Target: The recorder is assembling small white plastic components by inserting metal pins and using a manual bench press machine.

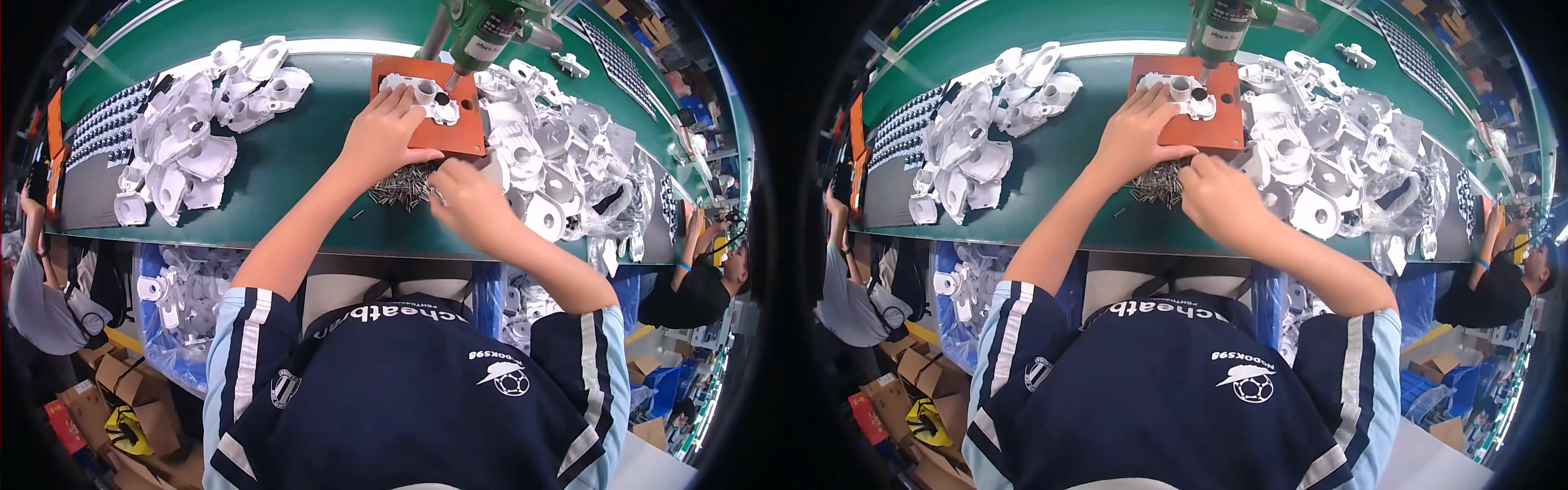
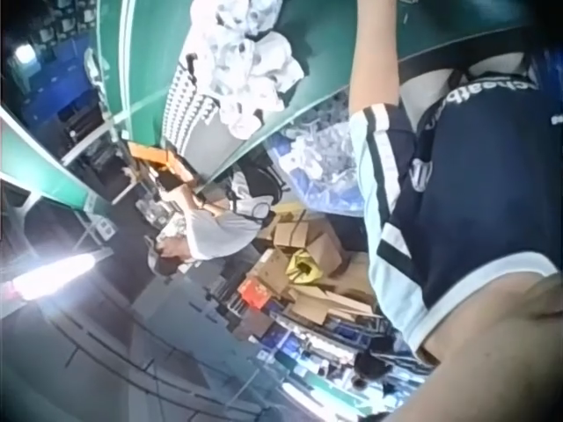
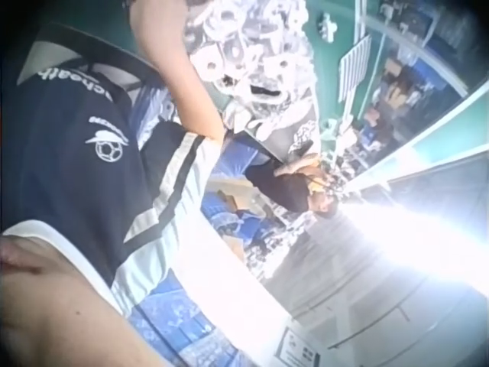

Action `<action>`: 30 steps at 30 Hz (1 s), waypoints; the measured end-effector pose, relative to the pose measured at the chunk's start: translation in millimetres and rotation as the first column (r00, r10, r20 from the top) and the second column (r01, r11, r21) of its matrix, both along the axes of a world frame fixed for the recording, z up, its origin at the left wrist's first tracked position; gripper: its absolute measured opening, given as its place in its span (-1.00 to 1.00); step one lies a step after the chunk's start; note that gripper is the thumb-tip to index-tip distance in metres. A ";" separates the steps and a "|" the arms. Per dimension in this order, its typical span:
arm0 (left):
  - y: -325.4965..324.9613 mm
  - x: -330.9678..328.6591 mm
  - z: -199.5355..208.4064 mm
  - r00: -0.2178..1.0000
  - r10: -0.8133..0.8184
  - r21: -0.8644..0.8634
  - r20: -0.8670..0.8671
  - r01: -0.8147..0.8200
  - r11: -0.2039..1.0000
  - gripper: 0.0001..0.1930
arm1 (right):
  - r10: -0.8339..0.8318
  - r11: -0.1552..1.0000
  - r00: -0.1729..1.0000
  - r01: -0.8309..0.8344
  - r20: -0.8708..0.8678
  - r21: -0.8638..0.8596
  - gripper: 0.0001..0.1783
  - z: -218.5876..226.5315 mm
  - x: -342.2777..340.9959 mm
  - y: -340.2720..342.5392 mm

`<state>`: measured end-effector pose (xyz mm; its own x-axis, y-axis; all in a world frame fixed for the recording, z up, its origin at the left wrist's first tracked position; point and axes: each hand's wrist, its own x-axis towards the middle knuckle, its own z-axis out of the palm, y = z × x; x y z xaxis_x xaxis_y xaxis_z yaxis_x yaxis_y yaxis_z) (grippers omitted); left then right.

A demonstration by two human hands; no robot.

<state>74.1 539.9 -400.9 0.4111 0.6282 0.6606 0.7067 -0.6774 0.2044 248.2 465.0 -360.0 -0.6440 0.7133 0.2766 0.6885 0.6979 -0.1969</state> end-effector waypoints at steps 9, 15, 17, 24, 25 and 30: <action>-3.2 1.1 0.8 1.000 0.006 -0.031 0.014 -0.005 0.999 -0.40 | -0.007 0.990 0.931 0.057 0.364 -0.127 -0.75 -41.6 -17.9 15.6; -3.9 0.9 0.5 0.999 0.003 -0.037 0.033 -0.002 0.999 -0.40 | -0.034 0.999 0.957 0.039 0.287 -0.012 -0.75 -35.8 -16.2 18.8; -3.9 0.1 -0.1 0.999 0.004 -0.044 0.033 -0.003 0.999 -0.41 | -0.034 0.998 0.964 0.046 0.263 -0.039 -0.77 -27.4 -12.5 16.2; -2.3 1.1 -1.0 1.000 0.012 -0.016 0.024 -0.012 1.000 -0.41 | -0.023 0.996 1.000 0.024 0.005 -0.084 -0.84 -12.4 3.0 13.8; -2.8 1.2 0.5 1.000 0.006 -0.036 0.029 -0.005 0.999 -0.42 | -0.024 0.996 1.000 0.024 0.006 -0.085 -0.84 -9.2 6.0 14.8; -3.1 -1.5 -2.3 1.000 0.018 -0.046 0.023 -0.017 0.999 -0.44 | -0.207 0.935 0.938 0.106 -0.277 -0.340 -0.86 27.6 23.2 33.1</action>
<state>72.5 536.8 -403.3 0.3851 0.6647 0.6403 0.7129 -0.6548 0.2510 271.4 498.0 -332.4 -0.4374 0.8801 0.1847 0.6554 0.4526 -0.6046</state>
